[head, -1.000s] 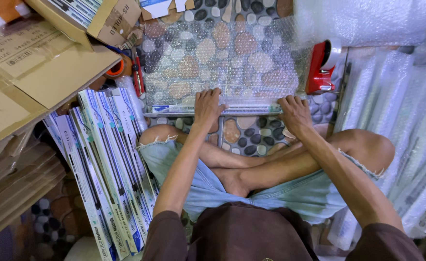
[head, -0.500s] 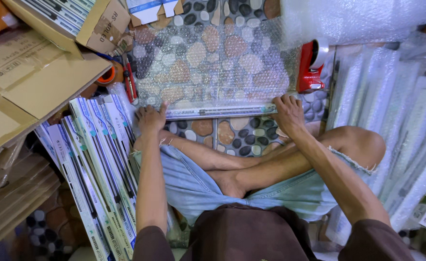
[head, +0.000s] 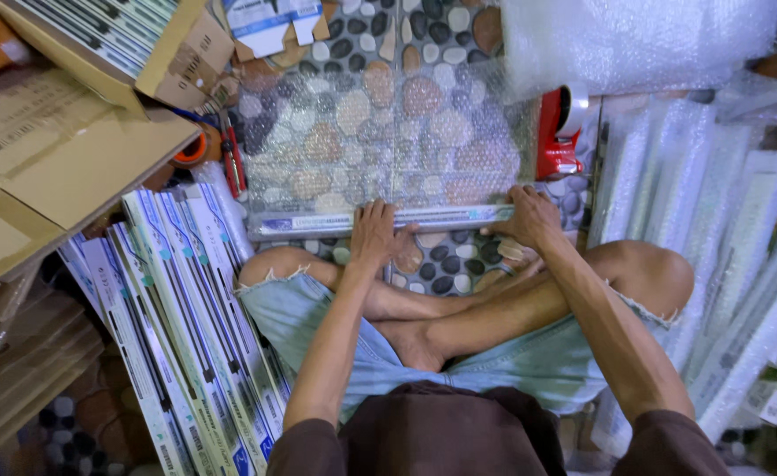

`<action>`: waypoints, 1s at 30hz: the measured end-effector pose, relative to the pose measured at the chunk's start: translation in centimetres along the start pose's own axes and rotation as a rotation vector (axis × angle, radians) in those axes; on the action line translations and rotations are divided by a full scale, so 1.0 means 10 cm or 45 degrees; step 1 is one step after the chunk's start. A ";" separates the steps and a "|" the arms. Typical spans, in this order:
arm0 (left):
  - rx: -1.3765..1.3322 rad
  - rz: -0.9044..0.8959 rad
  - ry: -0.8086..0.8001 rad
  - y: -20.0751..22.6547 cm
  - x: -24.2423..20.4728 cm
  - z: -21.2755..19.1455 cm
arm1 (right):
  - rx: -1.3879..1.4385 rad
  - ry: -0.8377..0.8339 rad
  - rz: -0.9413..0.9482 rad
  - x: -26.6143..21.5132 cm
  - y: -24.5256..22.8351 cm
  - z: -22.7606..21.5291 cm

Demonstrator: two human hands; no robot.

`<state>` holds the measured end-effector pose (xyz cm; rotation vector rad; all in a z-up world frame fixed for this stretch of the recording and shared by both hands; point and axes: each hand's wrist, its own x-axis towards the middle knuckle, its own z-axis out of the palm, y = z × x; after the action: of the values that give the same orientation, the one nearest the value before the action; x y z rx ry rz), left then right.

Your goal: The person sits on the floor and wraps long, thin packages in bubble wrap. They roll each package in the bubble wrap and secure it with tape from a handheld dispenser, then place the wrapped items aside.

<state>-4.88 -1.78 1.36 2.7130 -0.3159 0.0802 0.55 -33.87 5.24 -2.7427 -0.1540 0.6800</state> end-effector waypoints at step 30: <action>0.091 -0.180 0.276 -0.41 1.26 0.15 | -0.025 0.663 -0.362 1.38 -1.33 0.19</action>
<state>8.37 -1.31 -0.30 2.7550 -0.0587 0.3484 11.46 -18.32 1.93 -2.7333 -0.4168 -0.1155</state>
